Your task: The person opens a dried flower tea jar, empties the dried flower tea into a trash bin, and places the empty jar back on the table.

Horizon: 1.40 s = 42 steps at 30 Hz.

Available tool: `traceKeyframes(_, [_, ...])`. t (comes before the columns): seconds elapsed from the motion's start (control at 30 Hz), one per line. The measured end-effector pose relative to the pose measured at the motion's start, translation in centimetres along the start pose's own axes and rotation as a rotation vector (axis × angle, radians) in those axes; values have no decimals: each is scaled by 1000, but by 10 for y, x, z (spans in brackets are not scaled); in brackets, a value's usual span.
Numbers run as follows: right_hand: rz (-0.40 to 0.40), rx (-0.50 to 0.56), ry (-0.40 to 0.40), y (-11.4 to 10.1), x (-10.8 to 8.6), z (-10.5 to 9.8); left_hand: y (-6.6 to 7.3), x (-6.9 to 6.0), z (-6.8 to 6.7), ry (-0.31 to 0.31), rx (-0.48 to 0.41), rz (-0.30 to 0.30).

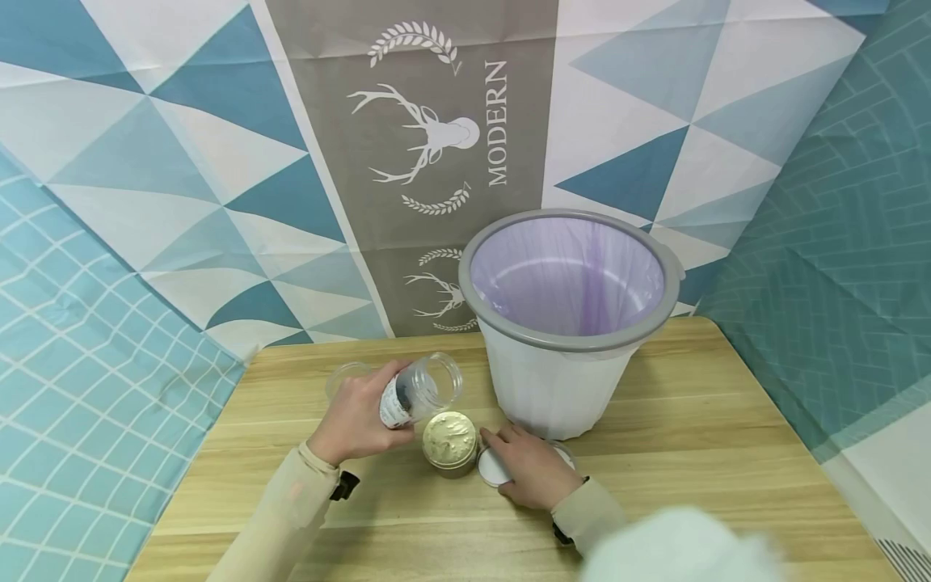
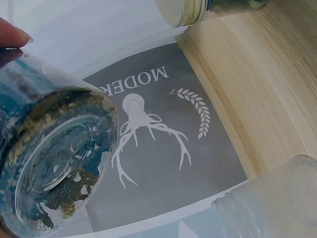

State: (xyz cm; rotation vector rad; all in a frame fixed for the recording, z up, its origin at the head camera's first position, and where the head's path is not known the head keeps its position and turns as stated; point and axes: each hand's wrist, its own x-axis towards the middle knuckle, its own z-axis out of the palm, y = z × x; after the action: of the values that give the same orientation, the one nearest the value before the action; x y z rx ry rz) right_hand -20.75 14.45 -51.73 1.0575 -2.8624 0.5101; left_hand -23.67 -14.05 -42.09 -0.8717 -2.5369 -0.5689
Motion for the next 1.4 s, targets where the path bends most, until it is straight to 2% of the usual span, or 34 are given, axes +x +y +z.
traceKeyframes(0.2, [-10,-5,32,-1,-3,-2,-2,0,-1,19,10,21])
traceKeyframes(0.37, [-87,-12,140,-4,-5,-15,-2,5,-8,49,19,31])
traceKeyframes(0.5, [-159,-21,236,-6,-7,-33,-2,15,-19,92,48,33])
traceKeyframes(0.77, [-401,10,565,-21,-14,-86,-4,44,-42,139,11,100])
traceKeyframes(0.93, [-511,-19,841,-31,-14,-126,-3,61,-58,159,51,109])
traceKeyframes(1.0, [-501,-42,962,-30,-13,-141,-3,68,-65,166,60,106])
traceKeyframes(1.07, [-458,-51,1060,-27,-11,-155,-2,75,-72,176,68,108])
traceKeyframes(1.17, [-372,-44,1150,-19,-7,-172,0,87,-81,195,83,114])
traceKeyframes(1.3, [-279,-67,1146,-7,-3,-182,4,106,-93,205,95,123])
traceKeyframes(1.4, [-240,-113,1103,1,0,-181,7,120,-101,207,132,126])
